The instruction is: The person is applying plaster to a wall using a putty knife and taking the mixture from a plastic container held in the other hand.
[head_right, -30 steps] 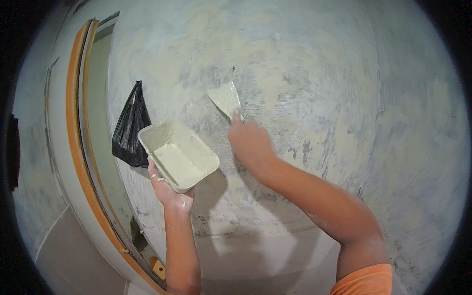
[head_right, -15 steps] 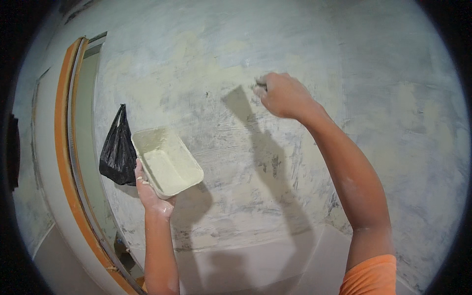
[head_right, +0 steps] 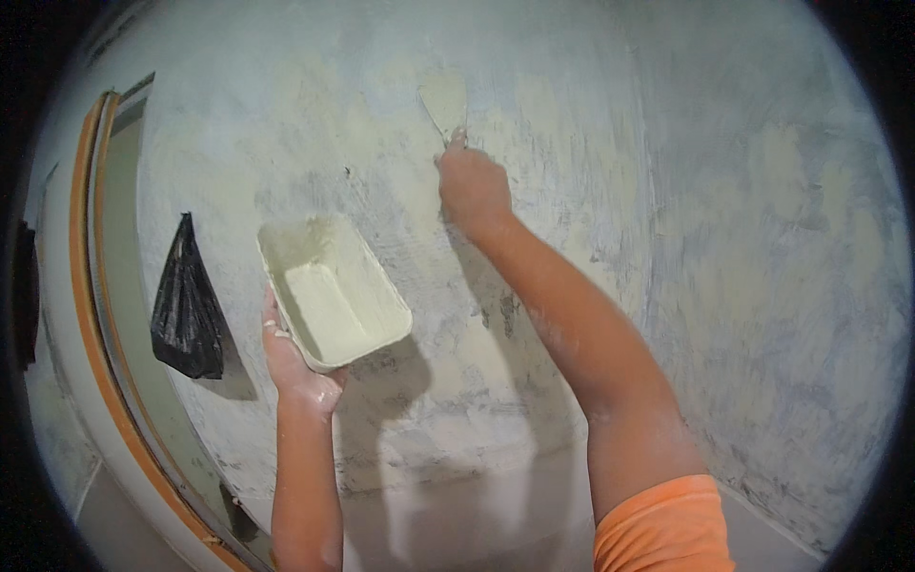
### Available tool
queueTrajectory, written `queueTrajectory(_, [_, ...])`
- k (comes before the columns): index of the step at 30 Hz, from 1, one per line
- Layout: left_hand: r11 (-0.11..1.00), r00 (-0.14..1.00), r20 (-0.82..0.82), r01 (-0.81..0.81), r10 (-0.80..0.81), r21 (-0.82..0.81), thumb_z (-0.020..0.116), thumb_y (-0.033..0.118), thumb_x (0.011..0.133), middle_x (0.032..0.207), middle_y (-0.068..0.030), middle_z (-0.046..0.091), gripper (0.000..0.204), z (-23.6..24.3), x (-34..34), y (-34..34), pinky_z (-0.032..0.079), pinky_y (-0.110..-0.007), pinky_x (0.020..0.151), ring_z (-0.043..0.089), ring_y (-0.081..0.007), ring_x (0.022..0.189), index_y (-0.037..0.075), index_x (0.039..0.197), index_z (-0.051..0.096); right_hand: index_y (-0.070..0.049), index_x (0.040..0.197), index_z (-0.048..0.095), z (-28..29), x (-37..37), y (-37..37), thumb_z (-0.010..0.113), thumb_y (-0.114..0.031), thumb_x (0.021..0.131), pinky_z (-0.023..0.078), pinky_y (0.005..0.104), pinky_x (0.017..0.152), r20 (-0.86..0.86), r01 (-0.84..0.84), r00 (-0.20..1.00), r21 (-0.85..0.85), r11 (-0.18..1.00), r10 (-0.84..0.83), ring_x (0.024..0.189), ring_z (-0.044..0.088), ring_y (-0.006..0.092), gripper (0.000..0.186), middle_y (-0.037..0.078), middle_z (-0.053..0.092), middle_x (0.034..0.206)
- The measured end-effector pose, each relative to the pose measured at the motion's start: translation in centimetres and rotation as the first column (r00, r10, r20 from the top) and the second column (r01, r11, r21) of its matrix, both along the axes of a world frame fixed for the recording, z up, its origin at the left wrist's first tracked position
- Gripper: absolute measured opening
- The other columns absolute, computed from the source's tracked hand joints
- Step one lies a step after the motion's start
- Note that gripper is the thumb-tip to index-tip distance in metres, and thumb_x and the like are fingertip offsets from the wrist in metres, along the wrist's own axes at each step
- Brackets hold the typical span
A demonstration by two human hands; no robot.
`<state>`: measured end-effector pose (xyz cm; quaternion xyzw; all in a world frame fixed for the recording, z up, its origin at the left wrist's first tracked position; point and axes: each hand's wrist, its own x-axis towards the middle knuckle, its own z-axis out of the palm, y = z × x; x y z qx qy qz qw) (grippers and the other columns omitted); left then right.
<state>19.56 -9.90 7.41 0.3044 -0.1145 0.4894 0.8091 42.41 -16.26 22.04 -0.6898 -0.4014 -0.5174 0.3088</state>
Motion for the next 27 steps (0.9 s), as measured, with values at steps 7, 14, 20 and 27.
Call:
queueTrajectory(7, [0.987, 0.986, 0.109, 0.118, -0.13, 0.107, 0.044, 0.059, 0.099, 0.144, -0.0031, 0.052, 0.063, 2.5, -2.0, 1.7, 0.044, -0.044, 0.108, 0.052, -0.0258, 0.132, 0.017, 0.146, 0.047, 0.006, 0.149, 0.036, -10.1, -4.0, -2.9, 0.046, -0.028, 0.104, 0.053, 0.0521, 0.071, 0.002, 0.035, 0.999, -0.176, 0.984, -0.035, 0.078, 0.067, 0.0423, 0.057, 0.026, 0.067, 0.085])
queueTrajectory(14, [0.991, 0.995, 0.097, -0.007, -0.007, 0.134, 0.035, 0.052, 0.104, 0.144, -0.0081, 0.052, 0.058, 9.2, -10.5, -10.0, 0.043, -0.048, 0.11, 0.052, -0.029, 0.132, 0.015, 0.147, 0.045, -0.002, 0.125, 0.059, -0.9, -13.3, -16.9, 0.05, -0.025, 0.101, 0.053, 0.0541, 0.076, -0.005, 0.136, 0.99, -0.252, 0.958, -0.142, 0.086, 0.068, 0.0443, 0.035, 0.026, 0.069, 0.092])
queueTrajectory(20, [0.994, 0.99, 0.133, -0.052, 0.04, 0.092, 0.04, 0.058, 0.101, 0.151, -0.0064, 0.046, 0.067, 11.8, -9.2, -18.2, 0.036, -0.046, 0.114, 0.045, -0.0273, 0.138, 0.015, 0.152, 0.039, -0.001, 0.108, 0.065, 10.9, -12.0, -21.2, 0.056, -0.016, 0.092, 0.055, 0.0512, 0.079, 0.11, 0.104, 0.989, -0.001, 0.995, -0.103, 0.092, 0.068, 0.043, 0.023, 0.023, 0.07, 0.102])
queueTrajectory(27, [0.996, 0.988, 0.126, -0.089, 0.086, 0.015, 0.039, 0.058, 0.101, 0.153, -0.0076, 0.043, 0.069, 9.2, -8.8, -18.5, 0.034, -0.046, 0.116, 0.042, -0.0284, 0.14, 0.013, 0.153, 0.038, 0.003, 0.118, 0.06, 5.0, -9.4, -15.9, 0.06, -0.005, 0.085, 0.056, 0.0482, 0.08, 0.076, 0.022, 0.997, -0.049, 0.999, -0.018, 0.094, 0.07, 0.0391, 0.034, 0.023, 0.07, 0.101])
